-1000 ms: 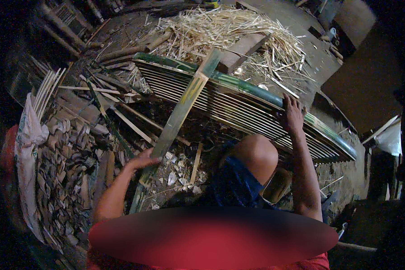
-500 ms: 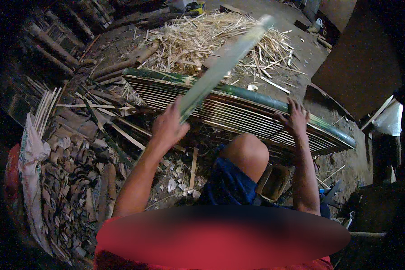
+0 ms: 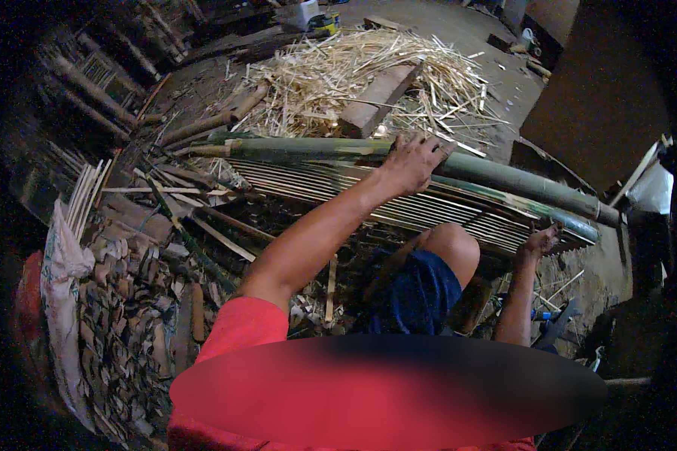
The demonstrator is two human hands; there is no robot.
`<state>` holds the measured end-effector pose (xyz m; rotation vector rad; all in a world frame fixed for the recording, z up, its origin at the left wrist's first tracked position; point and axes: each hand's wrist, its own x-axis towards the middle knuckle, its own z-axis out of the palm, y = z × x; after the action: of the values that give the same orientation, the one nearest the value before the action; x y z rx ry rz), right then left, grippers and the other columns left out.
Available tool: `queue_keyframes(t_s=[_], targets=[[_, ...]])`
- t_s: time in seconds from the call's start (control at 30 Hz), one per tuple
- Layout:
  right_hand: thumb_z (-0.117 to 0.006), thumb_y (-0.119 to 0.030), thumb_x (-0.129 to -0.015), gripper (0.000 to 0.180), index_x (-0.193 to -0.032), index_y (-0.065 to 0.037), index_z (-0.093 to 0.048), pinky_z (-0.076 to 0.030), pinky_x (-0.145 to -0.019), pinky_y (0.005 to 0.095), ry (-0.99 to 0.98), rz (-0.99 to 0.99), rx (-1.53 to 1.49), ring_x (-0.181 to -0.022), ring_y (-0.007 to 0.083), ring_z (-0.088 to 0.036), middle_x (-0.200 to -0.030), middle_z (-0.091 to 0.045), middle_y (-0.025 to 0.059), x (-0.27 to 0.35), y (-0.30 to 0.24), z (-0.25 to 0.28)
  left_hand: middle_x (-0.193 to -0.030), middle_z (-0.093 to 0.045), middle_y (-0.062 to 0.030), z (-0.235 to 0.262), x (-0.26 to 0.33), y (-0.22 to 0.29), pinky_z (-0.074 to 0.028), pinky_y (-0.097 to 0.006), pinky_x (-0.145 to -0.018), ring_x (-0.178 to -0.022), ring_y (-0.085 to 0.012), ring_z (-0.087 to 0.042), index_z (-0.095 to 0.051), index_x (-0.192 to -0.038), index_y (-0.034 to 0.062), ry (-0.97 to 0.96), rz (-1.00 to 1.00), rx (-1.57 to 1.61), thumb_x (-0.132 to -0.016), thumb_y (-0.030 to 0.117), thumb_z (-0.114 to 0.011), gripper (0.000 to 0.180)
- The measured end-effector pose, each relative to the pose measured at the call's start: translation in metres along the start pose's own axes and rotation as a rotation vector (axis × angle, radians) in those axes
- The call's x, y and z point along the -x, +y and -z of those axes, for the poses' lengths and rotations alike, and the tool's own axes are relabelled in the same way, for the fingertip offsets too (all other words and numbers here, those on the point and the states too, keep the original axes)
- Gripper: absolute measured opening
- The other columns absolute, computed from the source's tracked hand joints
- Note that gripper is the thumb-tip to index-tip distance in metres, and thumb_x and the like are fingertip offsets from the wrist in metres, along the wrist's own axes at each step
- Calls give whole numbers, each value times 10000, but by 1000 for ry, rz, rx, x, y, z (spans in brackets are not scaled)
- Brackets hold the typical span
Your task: The person sits on the floor and uses a hammer to drive nails into a green bamboo mat, securing thin bamboo strips in place. They repeatedly adjust the mat and hammer along its length to fasten the strips.
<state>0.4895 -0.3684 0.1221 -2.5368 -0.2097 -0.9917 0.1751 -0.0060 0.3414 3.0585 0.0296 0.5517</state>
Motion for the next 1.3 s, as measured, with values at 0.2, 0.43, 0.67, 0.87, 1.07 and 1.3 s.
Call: queue_keyframes(t_s=[0.2, 0.43, 0.67, 0.87, 1.07, 1.3], targets=[[-667, -354, -943, 689, -1478, -57, -352, -487, -963, 434, -5, -563, -926, -1244, 324, -492, -1455, -434, 161, 4, 14, 4, -1378, -507, -118, -33, -30, 24, -374, -619, -1030, -1285, -354, -463, -443, -1451, 170, -146, -99, 65, -703, 163, -771, 817], [-686, -327, -937, 634, -1421, -37, -395, -476, -929, 399, -53, -884, -941, -1112, 297, -560, -1330, -553, 122, -2, -17, 28, -1427, -463, -141, -65, -38, 20, -433, -527, -1034, -1273, -376, -470, -439, -1435, 123, -235, -149, 118, -684, 93, -713, 799], [-774, -277, -862, 579, -1224, 64, -478, -491, -901, 375, 101, -717, -979, -1002, 254, -618, -1113, -642, 169, -3, -57, 87, -1455, -446, -137, -61, -23, 20, -321, -608, -1096, -1305, -366, -436, -337, -1510, 157, -315, -137, 237, -718, 97, -690, 869], [-798, -419, -812, 924, -1389, 118, -317, -456, -989, 402, -56, -766, -957, -1186, 375, -554, -1341, -526, 284, -6, -45, 96, -1465, -433, -159, -59, -21, 21, -306, -632, -1096, -1336, -368, -417, -265, -1547, 191, -444, -65, 157, -732, 95, -676, 917], [-810, -157, -783, 466, -1145, -11, -555, -533, -725, 401, -123, -904, -1204, -882, 236, -636, -1003, -639, 131, -16, -27, 86, -1517, -387, -206, -22, -56, 40, -279, -441, -1180, -1405, -388, -360, -326, -1512, 97, -397, -303, 337, -776, 136, -705, 828], [-766, -229, -821, 205, -926, -79, -675, -530, -630, 339, -538, -1004, -1385, -697, 170, -610, -813, -653, 24, -26, -9, 116, -955, -703, -183, -108, -83, 202, -548, -456, -789, -880, -364, -676, -690, -1053, 25, -993, -594, 429, -742, 48, -634, 318]])
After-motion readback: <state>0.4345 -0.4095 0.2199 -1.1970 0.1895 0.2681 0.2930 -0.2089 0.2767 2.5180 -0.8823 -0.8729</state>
